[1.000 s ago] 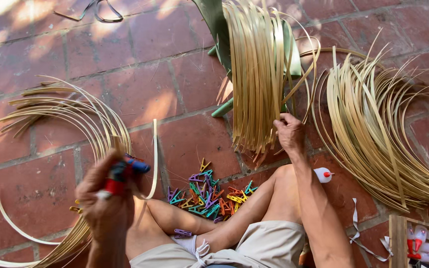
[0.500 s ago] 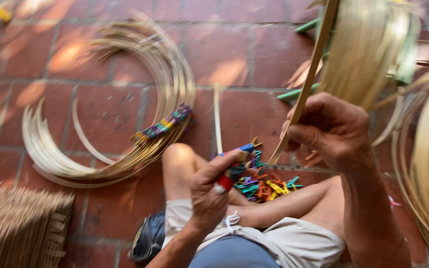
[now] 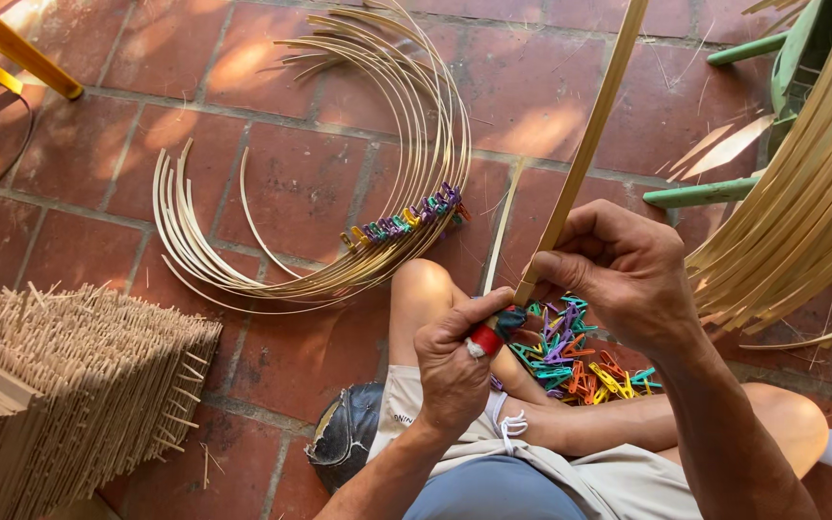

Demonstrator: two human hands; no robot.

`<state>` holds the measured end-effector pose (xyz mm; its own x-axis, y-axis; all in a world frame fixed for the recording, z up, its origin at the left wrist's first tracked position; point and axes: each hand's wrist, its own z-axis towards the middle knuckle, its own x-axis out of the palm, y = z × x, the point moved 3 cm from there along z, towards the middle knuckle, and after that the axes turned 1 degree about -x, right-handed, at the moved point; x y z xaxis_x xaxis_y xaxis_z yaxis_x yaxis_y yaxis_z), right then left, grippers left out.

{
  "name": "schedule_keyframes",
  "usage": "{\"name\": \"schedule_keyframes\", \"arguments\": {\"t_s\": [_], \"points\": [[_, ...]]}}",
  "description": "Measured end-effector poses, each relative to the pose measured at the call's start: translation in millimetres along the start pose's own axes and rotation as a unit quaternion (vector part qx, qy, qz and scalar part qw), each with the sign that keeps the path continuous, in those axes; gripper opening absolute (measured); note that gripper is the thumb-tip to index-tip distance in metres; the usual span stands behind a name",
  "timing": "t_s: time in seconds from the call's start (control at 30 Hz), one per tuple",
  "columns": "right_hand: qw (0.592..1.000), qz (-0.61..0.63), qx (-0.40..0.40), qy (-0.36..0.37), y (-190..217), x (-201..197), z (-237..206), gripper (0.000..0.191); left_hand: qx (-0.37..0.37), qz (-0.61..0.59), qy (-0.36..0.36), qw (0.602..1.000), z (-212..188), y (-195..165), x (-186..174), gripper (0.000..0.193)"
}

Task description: The person sits on a tiled floor and repeatedly applies glue to the ends of thin bamboo strips, then joins them to form circular frames. They secure each joint with colorful clothespins while the glue sets, then place the completed circles aside.

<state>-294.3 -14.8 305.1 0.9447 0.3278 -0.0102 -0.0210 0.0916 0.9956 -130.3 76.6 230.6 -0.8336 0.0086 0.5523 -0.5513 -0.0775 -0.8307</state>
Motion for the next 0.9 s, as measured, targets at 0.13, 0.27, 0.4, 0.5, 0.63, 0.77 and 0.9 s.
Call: {"name": "schedule_keyframes", "arguments": {"t_s": [0.13,0.27,0.4,0.5,0.63,0.77,0.9], "points": [[1.000,0.025,-0.009,0.007,3.9,0.8,-1.2,0.015,0.039,0.085,-0.023,0.995,-0.1,-1.6,-0.3,0.026],[0.999,-0.023,0.036,0.020,3.6,-0.9,-4.2,0.017,0.053,0.124,-0.040,0.990,-0.3,-3.1,1.5,0.027],[0.997,-0.045,0.046,0.033,3.8,0.1,-14.3,0.029,0.092,0.186,-0.026,0.978,-2.3,-9.9,9.8,0.029],[0.998,-0.046,0.038,0.015,8.2,-5.7,-25.1,0.030,0.099,0.159,0.014,0.982,-4.7,-13.0,25.0,0.029],[0.995,-0.037,0.087,0.029,20.6,-26.7,-44.5,0.031,0.172,0.280,0.031,0.944,-13.7,-25.2,50.9,0.034],[0.991,-0.050,0.079,0.099,34.1,-40.1,-72.6,0.028,-0.005,0.206,0.061,0.977,-31.9,-32.0,64.3,0.040],[0.974,0.036,0.152,0.164,19.7,-33.1,-93.6,0.036,-0.011,0.329,0.122,0.937,-53.5,-39.9,67.9,0.049]]}}
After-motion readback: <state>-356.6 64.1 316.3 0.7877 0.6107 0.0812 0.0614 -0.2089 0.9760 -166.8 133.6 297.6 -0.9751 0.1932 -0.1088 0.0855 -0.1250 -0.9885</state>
